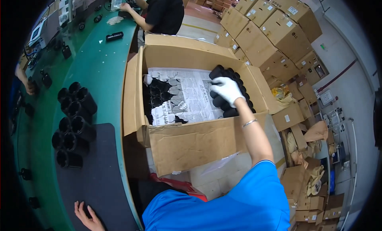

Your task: Assembling and inspecting black cylindrical containers on a factory production line.

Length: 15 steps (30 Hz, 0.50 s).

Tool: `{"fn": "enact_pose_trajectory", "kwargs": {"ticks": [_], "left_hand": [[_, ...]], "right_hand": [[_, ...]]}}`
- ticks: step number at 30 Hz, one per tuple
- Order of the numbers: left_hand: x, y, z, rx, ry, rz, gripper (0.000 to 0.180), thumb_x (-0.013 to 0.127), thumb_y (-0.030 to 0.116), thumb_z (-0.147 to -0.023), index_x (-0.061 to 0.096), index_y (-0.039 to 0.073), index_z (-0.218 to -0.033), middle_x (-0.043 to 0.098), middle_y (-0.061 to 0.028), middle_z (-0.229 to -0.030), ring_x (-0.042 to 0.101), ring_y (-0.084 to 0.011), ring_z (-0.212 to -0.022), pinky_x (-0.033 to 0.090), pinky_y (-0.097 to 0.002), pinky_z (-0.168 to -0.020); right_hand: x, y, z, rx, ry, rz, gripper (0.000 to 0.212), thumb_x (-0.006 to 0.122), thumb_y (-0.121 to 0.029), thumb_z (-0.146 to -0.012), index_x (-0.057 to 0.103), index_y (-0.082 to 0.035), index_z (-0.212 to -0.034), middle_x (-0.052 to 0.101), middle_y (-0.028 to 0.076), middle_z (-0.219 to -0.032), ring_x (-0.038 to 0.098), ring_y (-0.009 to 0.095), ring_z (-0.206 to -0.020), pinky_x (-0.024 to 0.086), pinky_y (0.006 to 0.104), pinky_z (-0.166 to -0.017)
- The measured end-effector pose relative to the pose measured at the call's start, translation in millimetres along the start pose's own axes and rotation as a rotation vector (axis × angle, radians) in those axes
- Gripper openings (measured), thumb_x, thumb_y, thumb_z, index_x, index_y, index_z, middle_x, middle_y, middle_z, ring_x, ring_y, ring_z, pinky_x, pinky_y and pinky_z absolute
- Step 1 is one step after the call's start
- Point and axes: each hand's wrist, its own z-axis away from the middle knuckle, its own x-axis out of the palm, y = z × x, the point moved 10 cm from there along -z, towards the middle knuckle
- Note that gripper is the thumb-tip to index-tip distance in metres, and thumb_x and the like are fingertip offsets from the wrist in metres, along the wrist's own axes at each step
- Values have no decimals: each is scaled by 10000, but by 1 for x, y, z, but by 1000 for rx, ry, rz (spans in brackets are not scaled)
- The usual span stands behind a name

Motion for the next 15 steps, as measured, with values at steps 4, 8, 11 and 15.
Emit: {"fn": "enact_pose_trajectory", "kwargs": {"ticks": [4, 8, 11, 15], "left_hand": [[1, -1, 1, 17, -3, -46, 258, 500, 106, -948, 538, 16, -1187, 464, -147, -1321, 467, -317, -1214, 377, -383, -1020], [1, -1, 2, 34, 8, -70, 263, 498, 110, -952, 535, 18, -1196, 462, -150, -1327, 470, -316, -1215, 379, -380, -1021], [2, 1, 0, 28, 4, -106, 262, 493, 112, -956, 535, 19, -1197, 461, -149, -1328, 472, -315, -1214, 379, -380, -1022], [-1, 1, 2, 20, 3, -123, 254, 490, 104, -952, 537, 20, -1188, 462, -148, -1328, 470, -316, -1216, 380, -380, -1022]], "right_hand": [[-52, 158, 6, 328, 11, -75, 414, 663, -125, -693, 661, -2, -1088, 666, 82, -1104, 610, 217, -986, 467, 288, -894], [-51, 224, 21, 442, -119, 19, 490, 662, -82, -687, 620, -15, -1170, 643, 88, -1152, 586, 217, -1053, 449, 291, -942], [-34, 233, 26, 460, -178, 20, 544, 684, -100, -662, 605, -45, -1198, 603, 97, -1217, 563, 245, -1102, 444, 308, -963], [-20, 245, 20, 406, -213, 197, 586, 701, -118, -631, 601, -84, -1207, 566, 109, -1261, 544, 282, -1129, 441, 332, -976]]}}
